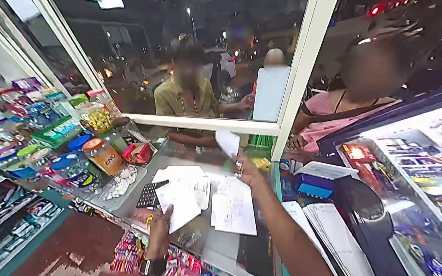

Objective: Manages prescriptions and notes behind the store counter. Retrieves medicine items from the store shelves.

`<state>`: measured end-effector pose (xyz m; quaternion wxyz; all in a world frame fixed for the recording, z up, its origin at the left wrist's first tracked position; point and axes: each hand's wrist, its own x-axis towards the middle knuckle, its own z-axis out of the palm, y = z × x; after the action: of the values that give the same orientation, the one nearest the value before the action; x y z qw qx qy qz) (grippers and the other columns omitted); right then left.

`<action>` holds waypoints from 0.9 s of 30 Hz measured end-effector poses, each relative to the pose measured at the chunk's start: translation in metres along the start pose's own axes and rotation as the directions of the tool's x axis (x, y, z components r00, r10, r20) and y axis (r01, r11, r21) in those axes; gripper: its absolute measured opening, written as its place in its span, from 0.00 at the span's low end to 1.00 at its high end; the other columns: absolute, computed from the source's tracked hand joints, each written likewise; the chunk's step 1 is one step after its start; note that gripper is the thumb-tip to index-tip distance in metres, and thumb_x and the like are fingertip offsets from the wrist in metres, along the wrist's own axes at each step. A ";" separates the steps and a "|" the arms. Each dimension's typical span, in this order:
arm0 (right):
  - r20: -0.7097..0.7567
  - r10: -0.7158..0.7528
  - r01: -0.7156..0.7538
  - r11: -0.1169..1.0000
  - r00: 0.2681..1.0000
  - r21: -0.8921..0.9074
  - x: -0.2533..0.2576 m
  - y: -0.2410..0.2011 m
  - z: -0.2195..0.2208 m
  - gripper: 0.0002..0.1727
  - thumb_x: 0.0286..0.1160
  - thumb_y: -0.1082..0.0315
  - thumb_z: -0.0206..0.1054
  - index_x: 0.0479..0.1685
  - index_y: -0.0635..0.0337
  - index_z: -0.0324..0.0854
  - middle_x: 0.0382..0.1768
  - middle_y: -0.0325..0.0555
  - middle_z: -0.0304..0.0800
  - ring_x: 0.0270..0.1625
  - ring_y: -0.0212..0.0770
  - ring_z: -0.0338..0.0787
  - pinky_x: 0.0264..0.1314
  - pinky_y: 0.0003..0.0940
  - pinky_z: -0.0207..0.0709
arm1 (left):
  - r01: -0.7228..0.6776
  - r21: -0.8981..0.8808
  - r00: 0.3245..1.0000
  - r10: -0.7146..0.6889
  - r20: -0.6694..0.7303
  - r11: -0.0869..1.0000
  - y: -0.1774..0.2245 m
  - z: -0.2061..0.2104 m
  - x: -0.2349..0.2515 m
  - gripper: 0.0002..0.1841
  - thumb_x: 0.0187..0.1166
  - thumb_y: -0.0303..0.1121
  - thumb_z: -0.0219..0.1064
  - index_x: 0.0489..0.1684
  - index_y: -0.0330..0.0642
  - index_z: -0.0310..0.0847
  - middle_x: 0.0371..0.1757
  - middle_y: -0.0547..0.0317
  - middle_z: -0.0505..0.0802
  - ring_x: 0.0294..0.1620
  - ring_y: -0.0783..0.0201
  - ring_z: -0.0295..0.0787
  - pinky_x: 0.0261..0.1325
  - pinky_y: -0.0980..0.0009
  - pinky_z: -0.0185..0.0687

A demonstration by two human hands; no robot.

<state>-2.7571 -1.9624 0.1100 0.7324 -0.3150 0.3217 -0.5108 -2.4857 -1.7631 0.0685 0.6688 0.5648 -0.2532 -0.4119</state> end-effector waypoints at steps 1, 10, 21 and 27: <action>-0.046 -0.036 0.036 0.999 0.998 0.012 0.002 -0.007 -0.009 0.05 0.91 0.65 0.53 0.53 0.54 0.71 0.26 0.35 0.78 0.15 0.24 0.67 0.15 0.19 0.63 | -0.003 0.029 1.000 0.003 -0.009 1.000 0.002 -0.003 0.003 0.15 0.89 0.28 0.57 0.67 0.31 0.74 0.45 0.50 0.94 0.41 0.64 0.95 0.46 0.63 0.94; -0.110 -0.115 0.096 0.982 0.987 -0.163 -0.002 0.007 -0.024 0.08 0.88 0.69 0.58 0.58 0.56 0.74 0.29 0.38 0.84 0.14 0.23 0.67 0.12 0.18 0.59 | -0.020 0.008 0.998 0.020 0.058 1.000 0.000 0.000 0.046 0.12 0.89 0.25 0.55 0.63 0.30 0.76 0.44 0.51 0.94 0.41 0.65 0.95 0.48 0.66 0.93; 0.091 -0.112 0.144 0.820 0.989 -0.555 -0.047 0.060 -0.005 0.09 0.82 0.75 0.64 0.56 0.63 0.83 0.38 0.40 0.94 0.28 0.26 0.88 0.23 0.19 0.78 | 0.017 -0.100 0.976 0.005 0.216 0.995 -0.001 0.019 0.054 0.14 0.93 0.29 0.49 0.59 0.29 0.78 0.42 0.52 0.94 0.43 0.63 0.95 0.53 0.63 0.92; 0.162 -0.015 0.116 0.766 0.987 -0.632 -0.062 0.070 -0.001 0.11 0.79 0.72 0.65 0.56 0.61 0.83 0.38 0.37 0.93 0.34 0.27 0.91 0.32 0.24 0.85 | 0.005 -0.148 0.980 0.024 0.195 0.989 0.001 0.012 0.056 0.19 0.96 0.34 0.44 0.59 0.29 0.78 0.45 0.50 0.94 0.47 0.62 0.94 0.56 0.61 0.91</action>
<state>-2.7361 -1.8841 0.0634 0.5849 -0.5932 0.4100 -0.3714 -2.4654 -1.8167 0.0653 0.6824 0.4691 -0.2895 -0.4801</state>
